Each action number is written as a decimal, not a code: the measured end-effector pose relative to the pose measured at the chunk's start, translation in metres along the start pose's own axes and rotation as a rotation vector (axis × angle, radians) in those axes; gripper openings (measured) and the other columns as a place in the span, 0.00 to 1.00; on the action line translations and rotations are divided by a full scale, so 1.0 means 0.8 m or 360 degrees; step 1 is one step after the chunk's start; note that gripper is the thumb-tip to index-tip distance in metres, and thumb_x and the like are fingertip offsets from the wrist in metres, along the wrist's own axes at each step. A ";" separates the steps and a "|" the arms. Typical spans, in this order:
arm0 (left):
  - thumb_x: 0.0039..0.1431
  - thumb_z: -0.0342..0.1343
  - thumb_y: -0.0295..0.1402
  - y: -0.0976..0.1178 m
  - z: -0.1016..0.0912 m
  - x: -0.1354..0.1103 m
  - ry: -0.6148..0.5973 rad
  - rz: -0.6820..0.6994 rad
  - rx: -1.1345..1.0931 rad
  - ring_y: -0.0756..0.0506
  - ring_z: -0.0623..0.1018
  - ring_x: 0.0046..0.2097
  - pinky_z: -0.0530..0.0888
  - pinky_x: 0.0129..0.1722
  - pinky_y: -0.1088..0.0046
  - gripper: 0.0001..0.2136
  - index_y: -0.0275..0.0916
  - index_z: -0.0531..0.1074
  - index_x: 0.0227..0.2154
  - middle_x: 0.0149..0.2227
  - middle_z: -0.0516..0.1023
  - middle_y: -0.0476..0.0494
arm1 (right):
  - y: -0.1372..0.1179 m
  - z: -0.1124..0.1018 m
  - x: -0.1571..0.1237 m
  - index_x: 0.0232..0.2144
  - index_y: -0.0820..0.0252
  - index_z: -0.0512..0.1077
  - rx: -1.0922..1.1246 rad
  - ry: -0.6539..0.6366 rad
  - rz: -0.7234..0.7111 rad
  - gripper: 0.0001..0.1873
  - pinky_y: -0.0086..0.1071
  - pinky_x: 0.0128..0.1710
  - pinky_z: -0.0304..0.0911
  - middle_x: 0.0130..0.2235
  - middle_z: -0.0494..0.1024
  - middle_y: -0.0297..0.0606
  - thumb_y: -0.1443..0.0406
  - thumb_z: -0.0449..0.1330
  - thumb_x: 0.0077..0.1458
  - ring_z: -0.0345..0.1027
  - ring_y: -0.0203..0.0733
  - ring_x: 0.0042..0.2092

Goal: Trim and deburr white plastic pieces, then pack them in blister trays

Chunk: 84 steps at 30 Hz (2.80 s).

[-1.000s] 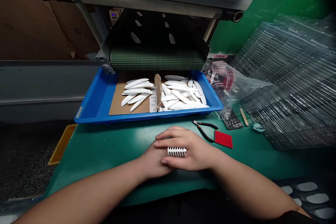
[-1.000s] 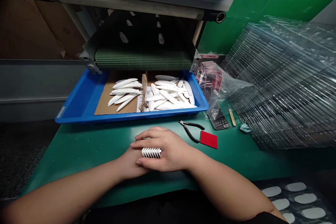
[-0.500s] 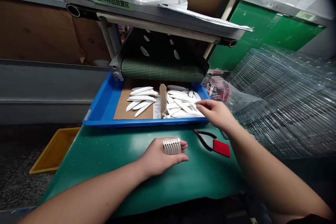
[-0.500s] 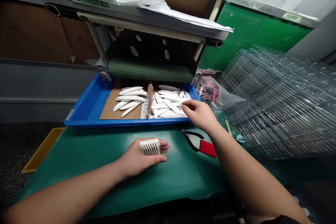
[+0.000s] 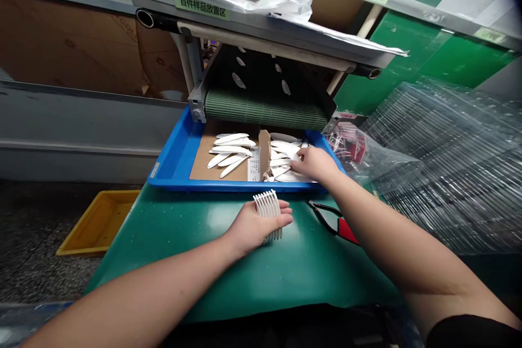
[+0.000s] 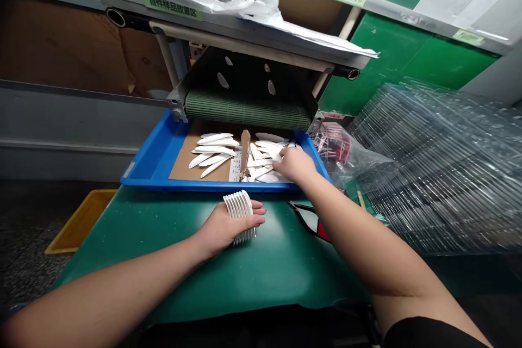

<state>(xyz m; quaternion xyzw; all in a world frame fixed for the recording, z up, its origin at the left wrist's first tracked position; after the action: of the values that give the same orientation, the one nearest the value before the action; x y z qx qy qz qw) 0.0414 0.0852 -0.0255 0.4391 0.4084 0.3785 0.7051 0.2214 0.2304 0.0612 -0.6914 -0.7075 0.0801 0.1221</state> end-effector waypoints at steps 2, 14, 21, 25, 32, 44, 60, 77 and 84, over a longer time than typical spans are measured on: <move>0.48 0.80 0.42 0.001 -0.004 0.002 0.0033 0.0024 -0.0034 0.33 0.85 0.54 0.80 0.59 0.51 0.25 0.36 0.83 0.47 0.50 0.87 0.33 | -0.003 -0.030 -0.023 0.49 0.58 0.82 0.0095 0.0140 -0.0089 0.17 0.39 0.52 0.69 0.48 0.83 0.46 0.55 0.63 0.64 0.76 0.50 0.49; 0.55 0.76 0.40 0.022 0.007 0.002 -0.0091 0.0255 -0.0212 0.33 0.83 0.57 0.78 0.62 0.54 0.22 0.35 0.83 0.50 0.53 0.86 0.34 | -0.041 0.026 -0.179 0.63 0.52 0.75 0.1469 -0.0039 -0.0663 0.25 0.36 0.42 0.77 0.45 0.80 0.40 0.61 0.70 0.65 0.75 0.40 0.41; 0.52 0.78 0.38 0.011 0.012 0.005 -0.0127 0.0120 -0.0307 0.35 0.84 0.52 0.80 0.57 0.56 0.23 0.35 0.83 0.49 0.49 0.86 0.35 | -0.044 0.025 -0.186 0.69 0.39 0.69 0.1472 -0.0062 -0.0861 0.32 0.32 0.38 0.76 0.45 0.77 0.36 0.66 0.67 0.68 0.74 0.38 0.41; 0.55 0.77 0.36 0.008 0.016 0.005 -0.0175 0.0081 -0.0463 0.41 0.85 0.46 0.81 0.50 0.64 0.17 0.36 0.83 0.45 0.43 0.86 0.40 | -0.053 0.023 -0.193 0.67 0.38 0.72 0.1350 -0.0033 -0.1025 0.31 0.32 0.40 0.75 0.45 0.78 0.36 0.68 0.68 0.66 0.74 0.37 0.41; 0.56 0.77 0.33 0.010 0.022 0.003 -0.0238 0.0032 -0.0604 0.44 0.84 0.44 0.81 0.46 0.69 0.14 0.37 0.82 0.43 0.41 0.86 0.43 | -0.063 0.013 -0.203 0.70 0.38 0.69 0.1163 0.0176 -0.1108 0.35 0.30 0.36 0.72 0.46 0.78 0.37 0.69 0.67 0.67 0.74 0.38 0.40; 0.51 0.80 0.36 -0.003 0.005 0.006 -0.0089 0.0008 -0.0451 0.41 0.84 0.46 0.80 0.48 0.66 0.24 0.38 0.83 0.50 0.45 0.86 0.40 | -0.072 0.026 -0.209 0.73 0.37 0.64 0.1175 0.0113 -0.1119 0.39 0.40 0.52 0.75 0.49 0.77 0.40 0.71 0.66 0.67 0.76 0.45 0.51; 0.47 0.81 0.45 -0.007 -0.008 0.008 0.0083 -0.0090 -0.0230 0.30 0.85 0.54 0.79 0.57 0.49 0.30 0.39 0.80 0.51 0.52 0.86 0.32 | 0.065 -0.028 -0.121 0.47 0.57 0.83 0.1003 0.0313 0.0034 0.20 0.36 0.40 0.73 0.39 0.85 0.40 0.49 0.62 0.68 0.79 0.44 0.38; 0.48 0.80 0.44 -0.006 -0.003 0.003 0.0027 -0.0038 -0.0187 0.33 0.86 0.52 0.82 0.52 0.56 0.28 0.37 0.81 0.49 0.51 0.86 0.32 | 0.076 -0.079 -0.038 0.34 0.57 0.78 -0.0007 0.0324 0.0181 0.10 0.36 0.34 0.61 0.32 0.80 0.41 0.60 0.60 0.61 0.71 0.45 0.34; 0.52 0.78 0.39 0.020 -0.012 -0.004 0.0177 0.0228 -0.0276 0.34 0.83 0.58 0.79 0.61 0.52 0.24 0.37 0.82 0.50 0.53 0.86 0.35 | 0.043 -0.016 -0.126 0.30 0.55 0.66 0.2318 -0.0019 0.0367 0.16 0.25 0.21 0.56 0.26 0.74 0.30 0.64 0.72 0.49 0.65 0.33 0.25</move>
<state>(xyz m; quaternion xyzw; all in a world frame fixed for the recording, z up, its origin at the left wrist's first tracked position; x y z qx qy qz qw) 0.0286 0.0908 -0.0123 0.3829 0.3801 0.4857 0.6878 0.2593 0.1302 0.0572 -0.5048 -0.3986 0.5457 0.5371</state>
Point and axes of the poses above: each hand's wrist, its own x-axis towards the middle knuckle, its own z-axis out of the palm, y = z × x, the point moved 10 cm from there along x, towards the middle knuckle
